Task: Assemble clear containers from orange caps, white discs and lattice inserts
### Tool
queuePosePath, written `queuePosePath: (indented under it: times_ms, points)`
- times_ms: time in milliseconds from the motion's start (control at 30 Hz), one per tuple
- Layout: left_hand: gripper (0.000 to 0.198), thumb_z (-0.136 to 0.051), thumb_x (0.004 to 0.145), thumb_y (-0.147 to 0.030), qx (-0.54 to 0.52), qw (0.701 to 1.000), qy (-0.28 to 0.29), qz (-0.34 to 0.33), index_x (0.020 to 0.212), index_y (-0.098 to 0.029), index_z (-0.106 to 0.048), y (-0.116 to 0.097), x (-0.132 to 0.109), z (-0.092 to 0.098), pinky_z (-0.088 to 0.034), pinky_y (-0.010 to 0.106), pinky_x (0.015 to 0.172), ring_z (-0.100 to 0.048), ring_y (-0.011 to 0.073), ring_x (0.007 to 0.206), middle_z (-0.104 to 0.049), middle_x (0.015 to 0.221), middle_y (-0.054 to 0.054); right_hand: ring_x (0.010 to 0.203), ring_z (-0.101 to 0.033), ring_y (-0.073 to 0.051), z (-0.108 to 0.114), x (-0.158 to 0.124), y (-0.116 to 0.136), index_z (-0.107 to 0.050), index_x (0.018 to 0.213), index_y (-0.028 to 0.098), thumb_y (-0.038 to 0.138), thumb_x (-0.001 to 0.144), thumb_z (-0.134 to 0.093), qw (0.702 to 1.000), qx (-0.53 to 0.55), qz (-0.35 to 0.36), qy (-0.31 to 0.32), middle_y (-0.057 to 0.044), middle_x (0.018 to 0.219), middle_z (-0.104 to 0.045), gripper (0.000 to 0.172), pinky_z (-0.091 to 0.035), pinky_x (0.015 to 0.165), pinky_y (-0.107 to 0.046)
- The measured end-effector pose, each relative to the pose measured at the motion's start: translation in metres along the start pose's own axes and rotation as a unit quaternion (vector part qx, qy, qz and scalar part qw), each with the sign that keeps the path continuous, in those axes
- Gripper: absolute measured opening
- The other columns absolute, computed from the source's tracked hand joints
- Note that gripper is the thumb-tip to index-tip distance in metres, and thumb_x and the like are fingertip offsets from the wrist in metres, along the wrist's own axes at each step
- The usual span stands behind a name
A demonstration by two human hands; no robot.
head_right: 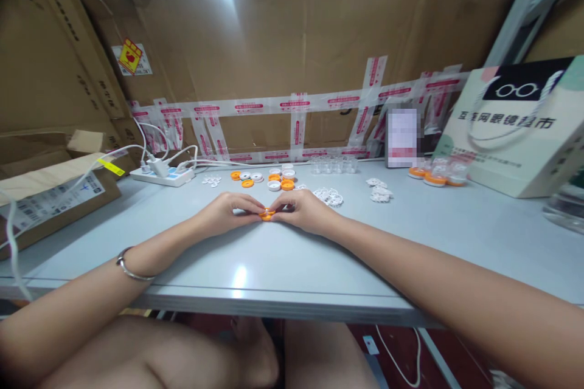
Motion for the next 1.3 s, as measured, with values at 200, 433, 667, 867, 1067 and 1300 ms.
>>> queuePosePath:
  times_ms: [200,433,667,867,1067,1300]
  points:
    - [0.017,-0.057,0.078,-0.018,0.041,0.999,0.012,-0.024,0.086,-0.017,-0.072,-0.004,-0.001,-0.001,-0.049,0.025,0.074,-0.066,0.0164,0.079,-0.071,0.09,0.008,0.079,-0.064,-0.02,-0.002,0.001,-0.004,-0.071,0.079,0.017,0.034,0.076,-0.06,0.999,-0.012,0.034,0.001,-0.009,0.085,-0.07,0.02,-0.049,0.077,-0.034]
    - [0.02,-0.054,0.081,-0.017,0.085,0.995,0.047,-0.039,0.091,-0.015,-0.071,-0.006,-0.002,0.0,-0.048,0.025,0.078,-0.065,0.0166,0.084,-0.069,0.095,0.009,0.076,-0.063,-0.019,-0.001,0.002,0.001,-0.071,0.075,0.018,0.029,0.075,-0.06,0.998,-0.032,0.037,0.024,-0.009,0.084,-0.069,0.016,-0.048,0.074,-0.033]
    - [0.019,-0.053,0.082,-0.017,0.065,0.997,0.048,-0.02,0.092,-0.016,-0.07,-0.01,0.001,0.004,-0.049,0.023,0.078,-0.066,0.0149,0.085,-0.071,0.096,0.006,0.074,-0.062,-0.018,-0.003,0.003,0.005,-0.067,0.064,0.017,0.03,0.075,-0.06,0.999,-0.031,0.008,-0.003,-0.007,0.081,-0.069,0.019,-0.047,0.071,-0.031]
    - [0.021,-0.049,0.083,-0.02,0.099,0.991,-0.052,0.07,0.093,-0.015,-0.067,0.011,-0.003,0.044,-0.047,0.027,0.081,-0.063,0.0173,0.092,-0.069,0.099,0.009,0.077,-0.062,-0.018,-0.006,0.005,0.006,-0.064,0.062,0.019,0.03,0.074,-0.06,1.0,-0.024,-0.009,-0.018,-0.006,0.085,-0.069,0.017,-0.046,0.075,-0.031]
    - [0.017,-0.055,0.078,-0.024,0.13,0.982,-0.024,0.133,0.082,-0.017,-0.069,0.036,-0.024,0.078,-0.046,0.024,0.065,-0.062,0.0165,0.075,-0.069,0.084,0.006,0.082,-0.063,-0.019,-0.005,0.006,0.008,-0.065,0.064,0.019,0.03,0.072,-0.062,0.999,-0.018,-0.039,-0.017,-0.007,0.091,-0.069,0.015,-0.047,0.077,-0.032]
    - [0.017,-0.059,0.077,-0.028,0.108,0.986,0.064,0.111,0.085,-0.017,-0.07,0.03,-0.023,0.062,-0.044,0.022,0.067,-0.059,0.0132,0.072,-0.066,0.082,0.004,0.082,-0.063,-0.02,-0.005,0.006,0.011,-0.064,0.062,0.019,0.032,0.072,-0.061,0.998,-0.014,-0.055,-0.008,-0.006,0.088,-0.07,0.016,-0.047,0.078,-0.034]
Point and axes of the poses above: each hand's wrist, its own x-axis towards the middle knuckle, its own z-axis out of the back of the hand, y = z × x, the point moved 2 cm from there along x, towards the middle knuckle
